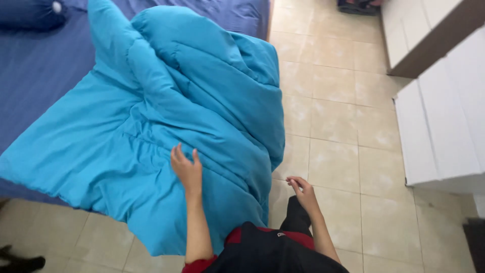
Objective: The person spreads and smooths a blue duvet over a bed, then gathers a pile of clothes from the floor and places them on the bed. They retrieve green hangers from a wardrobe and hang a floral dress on one hanger, placing it on the bed.
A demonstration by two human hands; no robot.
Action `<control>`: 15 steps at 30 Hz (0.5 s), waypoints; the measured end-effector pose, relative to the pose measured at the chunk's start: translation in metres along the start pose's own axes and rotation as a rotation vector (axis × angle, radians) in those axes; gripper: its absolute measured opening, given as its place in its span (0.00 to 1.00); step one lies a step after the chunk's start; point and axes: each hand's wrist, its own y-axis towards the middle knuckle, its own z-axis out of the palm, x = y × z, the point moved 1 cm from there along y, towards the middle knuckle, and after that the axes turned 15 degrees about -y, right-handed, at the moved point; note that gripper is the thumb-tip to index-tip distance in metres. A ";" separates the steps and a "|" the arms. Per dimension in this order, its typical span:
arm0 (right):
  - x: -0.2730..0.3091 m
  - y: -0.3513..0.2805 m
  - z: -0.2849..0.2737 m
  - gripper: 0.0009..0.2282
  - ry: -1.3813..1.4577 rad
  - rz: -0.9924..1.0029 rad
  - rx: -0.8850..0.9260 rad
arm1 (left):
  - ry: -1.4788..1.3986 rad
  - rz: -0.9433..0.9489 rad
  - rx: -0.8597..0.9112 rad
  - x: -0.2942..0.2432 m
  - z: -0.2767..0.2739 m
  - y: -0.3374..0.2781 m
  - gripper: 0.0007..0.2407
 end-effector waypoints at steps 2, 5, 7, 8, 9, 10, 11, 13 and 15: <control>-0.002 0.035 0.004 0.09 -0.034 -0.078 0.115 | 0.009 0.067 -0.019 -0.056 0.041 0.020 0.23; 0.027 0.105 -0.013 0.09 -0.144 -0.252 0.288 | 0.044 0.168 -0.029 -0.107 0.135 0.065 0.27; 0.050 0.154 -0.033 0.09 -0.208 -0.342 0.385 | 0.103 0.175 -0.029 -0.120 0.198 0.097 0.33; 0.060 0.181 -0.042 0.08 -0.194 -0.404 0.425 | 0.060 0.019 -0.046 -0.120 0.226 0.114 0.40; 0.067 0.200 -0.053 0.08 -0.180 -0.450 0.470 | 0.014 -0.146 -0.057 -0.118 0.253 0.122 0.47; 0.075 0.218 -0.065 0.08 -0.182 -0.460 0.502 | 0.026 -0.168 -0.078 -0.104 0.273 0.118 0.47; 0.086 0.243 -0.077 0.08 -0.207 -0.578 0.490 | 0.148 -0.203 -0.118 -0.091 0.294 0.123 0.48; 0.101 0.295 -0.093 0.08 -0.219 -0.706 0.501 | 0.285 -0.257 -0.172 -0.067 0.325 0.121 0.50; 0.107 0.347 -0.100 0.08 -0.235 -0.795 0.467 | 0.512 -0.119 -0.245 -0.046 0.343 0.107 0.45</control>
